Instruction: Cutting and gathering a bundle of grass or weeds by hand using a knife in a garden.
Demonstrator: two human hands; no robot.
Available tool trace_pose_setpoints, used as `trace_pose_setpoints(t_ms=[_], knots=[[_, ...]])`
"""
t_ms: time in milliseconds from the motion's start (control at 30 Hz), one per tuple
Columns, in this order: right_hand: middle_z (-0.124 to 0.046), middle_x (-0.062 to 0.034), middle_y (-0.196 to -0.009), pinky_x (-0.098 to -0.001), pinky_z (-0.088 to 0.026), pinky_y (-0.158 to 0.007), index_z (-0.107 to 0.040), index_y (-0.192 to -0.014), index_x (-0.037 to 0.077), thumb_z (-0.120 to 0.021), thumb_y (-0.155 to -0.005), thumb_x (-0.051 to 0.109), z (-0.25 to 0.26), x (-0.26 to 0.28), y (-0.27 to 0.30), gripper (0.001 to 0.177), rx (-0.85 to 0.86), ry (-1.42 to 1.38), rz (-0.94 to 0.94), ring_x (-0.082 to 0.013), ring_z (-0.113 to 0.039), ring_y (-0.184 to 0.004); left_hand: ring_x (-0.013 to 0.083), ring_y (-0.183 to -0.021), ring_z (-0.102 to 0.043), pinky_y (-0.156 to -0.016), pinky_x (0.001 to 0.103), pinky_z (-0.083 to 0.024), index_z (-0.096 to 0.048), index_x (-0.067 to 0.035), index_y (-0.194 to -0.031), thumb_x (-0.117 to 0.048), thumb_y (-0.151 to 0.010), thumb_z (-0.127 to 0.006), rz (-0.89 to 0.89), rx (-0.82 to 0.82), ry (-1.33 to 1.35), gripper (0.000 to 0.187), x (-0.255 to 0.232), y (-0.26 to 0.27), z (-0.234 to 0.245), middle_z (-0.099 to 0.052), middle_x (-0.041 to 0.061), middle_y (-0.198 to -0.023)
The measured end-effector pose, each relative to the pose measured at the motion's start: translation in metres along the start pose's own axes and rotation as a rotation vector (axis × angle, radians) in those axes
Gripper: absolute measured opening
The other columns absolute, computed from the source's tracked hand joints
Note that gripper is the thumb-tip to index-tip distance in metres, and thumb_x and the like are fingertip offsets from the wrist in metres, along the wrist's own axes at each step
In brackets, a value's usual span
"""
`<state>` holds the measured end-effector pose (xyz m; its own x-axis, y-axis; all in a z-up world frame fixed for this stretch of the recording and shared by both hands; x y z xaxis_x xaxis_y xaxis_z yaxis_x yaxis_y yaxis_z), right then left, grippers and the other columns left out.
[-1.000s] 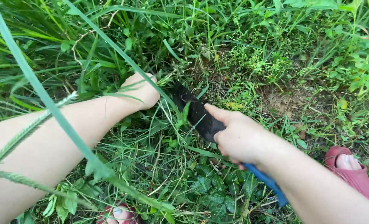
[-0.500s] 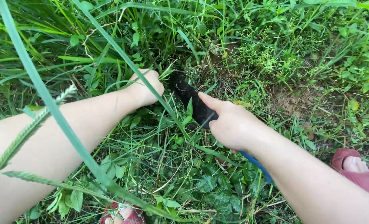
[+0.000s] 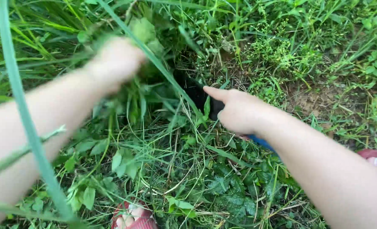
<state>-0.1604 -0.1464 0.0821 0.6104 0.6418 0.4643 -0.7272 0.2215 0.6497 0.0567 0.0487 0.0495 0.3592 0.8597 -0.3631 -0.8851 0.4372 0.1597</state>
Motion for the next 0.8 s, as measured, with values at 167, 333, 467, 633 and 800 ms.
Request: trace_pose_setpoints(t_ms=[167, 333, 467, 633, 800], knots=[[-0.058, -0.0111, -0.067, -0.0374, -0.044, -0.043, -0.033, -0.156, 0.054, -0.054, -0.093, 0.002, 0.027, -0.022, 0.003, 0.084, 0.066, -0.097, -0.022, -0.0181, -0.045, -0.043, 0.0177, -0.077, -0.070, -0.075, 0.043, -0.061, -0.068, -0.011, -0.105, -0.024, -0.100, -0.061, 0.157, -0.186, 1.049, 0.016, 0.047, 0.018, 0.089, -0.069, 0.003, -0.099], [-0.056, -0.0069, -0.063, -0.0358, -0.043, -0.042, -0.033, -0.156, 0.056, -0.057, -0.097, 0.005, 0.055, -0.020, 0.024, 0.082, 0.085, -0.048, -0.028, -0.0157, -0.042, -0.042, 0.0067, -0.067, -0.054, -0.063, 0.030, -0.052, -0.062, -0.013, -0.101, -0.027, -0.111, -0.063, -0.058, 0.086, 1.133, 0.017, 0.077, 0.020, 0.119, -0.055, -0.003, -0.083], [-0.056, -0.0069, -0.062, -0.0363, -0.044, -0.041, -0.033, -0.155, 0.056, -0.057, -0.096, 0.005, 0.046, -0.010, 0.023, 0.082, 0.119, -0.025, -0.001, -0.0155, -0.043, -0.041, 0.0069, -0.066, -0.053, -0.057, 0.030, -0.045, -0.064, -0.010, -0.099, -0.031, -0.104, -0.060, 0.067, 0.161, 0.674, 0.022, -0.046, 0.069, 0.094, -0.061, -0.002, -0.082], [-0.067, -0.0126, -0.073, -0.0394, -0.047, -0.044, -0.033, -0.155, 0.051, -0.052, -0.092, 0.004, 0.016, 0.013, 0.020, 0.081, 0.001, -0.006, 0.082, -0.0220, -0.054, -0.045, 0.0298, -0.084, -0.068, -0.077, 0.044, -0.053, -0.071, -0.005, -0.106, -0.027, -0.099, -0.057, -0.101, 0.130, -0.130, 0.027, -0.090, 0.037, 0.004, -0.073, 0.016, -0.093], [-0.074, -0.0157, -0.095, -0.0427, -0.055, -0.055, -0.035, -0.153, 0.049, -0.050, -0.089, 0.007, 0.000, 0.015, 0.007, 0.078, -0.062, 0.088, 0.084, -0.0280, -0.067, -0.056, 0.0424, -0.106, -0.068, -0.093, 0.049, -0.054, -0.065, 0.002, -0.115, -0.018, -0.094, -0.059, -0.062, 0.065, -0.253, 0.030, -0.055, 0.007, -0.049, -0.070, 0.027, -0.112]])
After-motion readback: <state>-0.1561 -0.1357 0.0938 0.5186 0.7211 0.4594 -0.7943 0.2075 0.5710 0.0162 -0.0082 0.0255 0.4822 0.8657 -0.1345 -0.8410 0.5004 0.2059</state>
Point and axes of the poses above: each hand's wrist, its own y-axis away from the middle knuckle, its own z-axis out of the back of the hand, x = y × z, the point moved 1 cm from there along -y, towards the middle knuckle
